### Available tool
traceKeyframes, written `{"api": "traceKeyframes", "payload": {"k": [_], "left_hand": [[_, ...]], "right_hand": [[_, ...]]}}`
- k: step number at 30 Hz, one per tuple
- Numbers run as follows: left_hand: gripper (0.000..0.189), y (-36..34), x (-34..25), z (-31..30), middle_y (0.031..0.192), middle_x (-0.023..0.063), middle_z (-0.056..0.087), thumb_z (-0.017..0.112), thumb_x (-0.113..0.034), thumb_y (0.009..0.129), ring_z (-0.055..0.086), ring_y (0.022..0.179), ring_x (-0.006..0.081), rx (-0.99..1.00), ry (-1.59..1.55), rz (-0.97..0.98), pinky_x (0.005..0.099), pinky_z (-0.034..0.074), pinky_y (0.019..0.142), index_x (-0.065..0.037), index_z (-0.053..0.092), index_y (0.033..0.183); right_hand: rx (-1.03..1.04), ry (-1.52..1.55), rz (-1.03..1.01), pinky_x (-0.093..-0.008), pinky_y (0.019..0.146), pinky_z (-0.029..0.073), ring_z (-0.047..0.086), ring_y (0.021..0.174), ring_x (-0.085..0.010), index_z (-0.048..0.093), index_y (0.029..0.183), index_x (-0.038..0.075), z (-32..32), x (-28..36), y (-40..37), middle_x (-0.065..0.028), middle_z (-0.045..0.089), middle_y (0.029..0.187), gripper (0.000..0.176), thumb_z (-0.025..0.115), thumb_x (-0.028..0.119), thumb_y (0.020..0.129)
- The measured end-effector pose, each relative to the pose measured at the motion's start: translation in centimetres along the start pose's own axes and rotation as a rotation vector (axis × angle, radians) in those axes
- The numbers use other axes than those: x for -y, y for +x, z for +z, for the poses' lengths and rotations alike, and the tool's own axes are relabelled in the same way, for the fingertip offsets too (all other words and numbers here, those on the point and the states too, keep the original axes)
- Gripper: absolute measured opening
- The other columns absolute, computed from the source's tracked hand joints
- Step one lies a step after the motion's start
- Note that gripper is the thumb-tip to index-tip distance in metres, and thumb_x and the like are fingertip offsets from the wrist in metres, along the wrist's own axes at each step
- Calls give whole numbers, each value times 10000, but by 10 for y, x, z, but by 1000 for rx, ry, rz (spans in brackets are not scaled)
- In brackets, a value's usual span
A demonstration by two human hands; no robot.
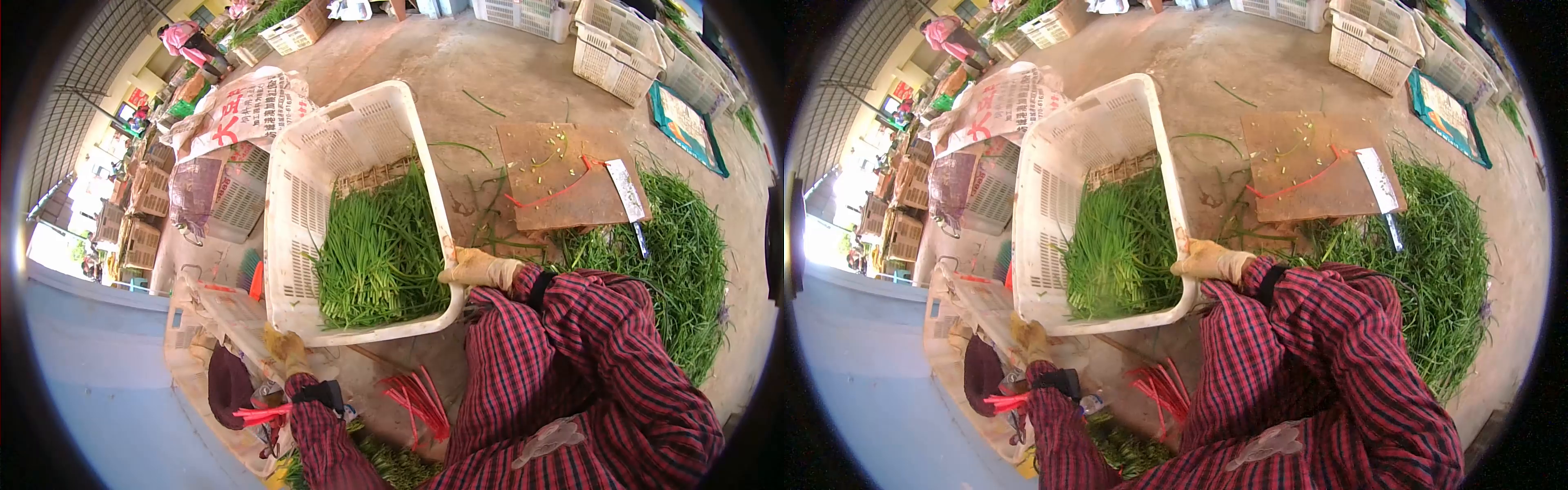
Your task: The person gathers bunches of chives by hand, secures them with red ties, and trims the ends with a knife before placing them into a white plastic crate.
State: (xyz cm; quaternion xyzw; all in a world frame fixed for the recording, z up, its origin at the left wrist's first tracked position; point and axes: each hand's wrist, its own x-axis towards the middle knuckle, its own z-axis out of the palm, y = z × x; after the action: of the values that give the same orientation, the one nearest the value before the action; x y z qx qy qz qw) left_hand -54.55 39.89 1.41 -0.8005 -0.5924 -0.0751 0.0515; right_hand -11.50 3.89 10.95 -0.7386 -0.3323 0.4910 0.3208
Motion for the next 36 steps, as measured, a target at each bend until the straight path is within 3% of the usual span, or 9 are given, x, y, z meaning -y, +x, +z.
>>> {"api": "traceKeyframes", "payload": {"k": [5,11,13,16,20,24,27,31,36], "left_hand": [[700,-64,6,29,1531,291,436,540,-232,928,389,1443,432,-165,-74,-88,472,282,1228,43,344,1541],[672,-164,-40,-4,1477,286,479,619,-220,906,439,1386,444,-342,-292,-153,490,345,1178,42,412,1489],[658,-181,-76,-75,1419,283,529,695,-225,875,494,1322,444,-87,-408,-283,488,395,1128,48,467,1429],[697,-172,-40,-61,1367,280,572,758,-260,843,537,1271,437,-29,-405,-169,480,421,1102,52,481,1402],[608,-162,-16,-39,1271,299,628,641,-371,969,592,1179,461,-9,-386,-88,522,458,1002,52,495,1380],[596,-171,-40,-52,1285,311,619,560,-426,1019,586,1179,472,36,-495,-217,532,456,978,45,504,1380],[589,-172,-22,-40,1298,301,619,563,-428,1028,593,1157,477,49,-595,-176,518,462,976,39,509,1381],[607,-180,-22,-45,1329,292,609,581,-407,1031,588,1186,455,24,-573,-71,482,466,989,51,486,1418],[603,-189,-23,-23,1373,294,580,576,-359,1044,565,1249,423,36,-826,-239,459,457,1038,50,453,1470]], "right_hand": [[-135,30,-33,-393,766,547,704,840,-301,684,1102,-33,-21,-20,10,-198,728,935,512,729,389,817],[-377,-31,-63,-366,941,500,666,1096,-297,570,1362,2,-33,-39,12,-212,690,1212,630,653,437,914],[-380,102,-118,-368,963,490,653,1131,-317,533,1413,14,-27,-43,1,-210,682,1246,679,646,469,922],[-288,255,-155,-373,1072,435,570,1299,-368,421,1528,3,-24,-38,-30,-235,602,1404,866,644,575,917],[-332,-50,11,-361,1202,319,405,1470,-370,265,1573,-85,-22,-69,-38,-300,384,1581,1105,668,662,865],[-228,-27,54,-387,1193,332,434,1448,-379,374,1547,-41,-21,-79,-63,-297,431,1549,1043,629,712,872],[-312,-45,10,-410,1083,440,592,1286,-378,535,1441,9,-21,-50,-91,-273,639,1329,787,575,627,956],[-355,266,-82,-416,1018,478,650,1182,-366,637,1314,3,-5,-69,-65,-244,693,1234,587,588,484,980],[-417,83,-122,-419,1005,486,647,1172,-383,650,1296,12,-18,-61,-49,-249,692,1216,532,587,435,980]]}}
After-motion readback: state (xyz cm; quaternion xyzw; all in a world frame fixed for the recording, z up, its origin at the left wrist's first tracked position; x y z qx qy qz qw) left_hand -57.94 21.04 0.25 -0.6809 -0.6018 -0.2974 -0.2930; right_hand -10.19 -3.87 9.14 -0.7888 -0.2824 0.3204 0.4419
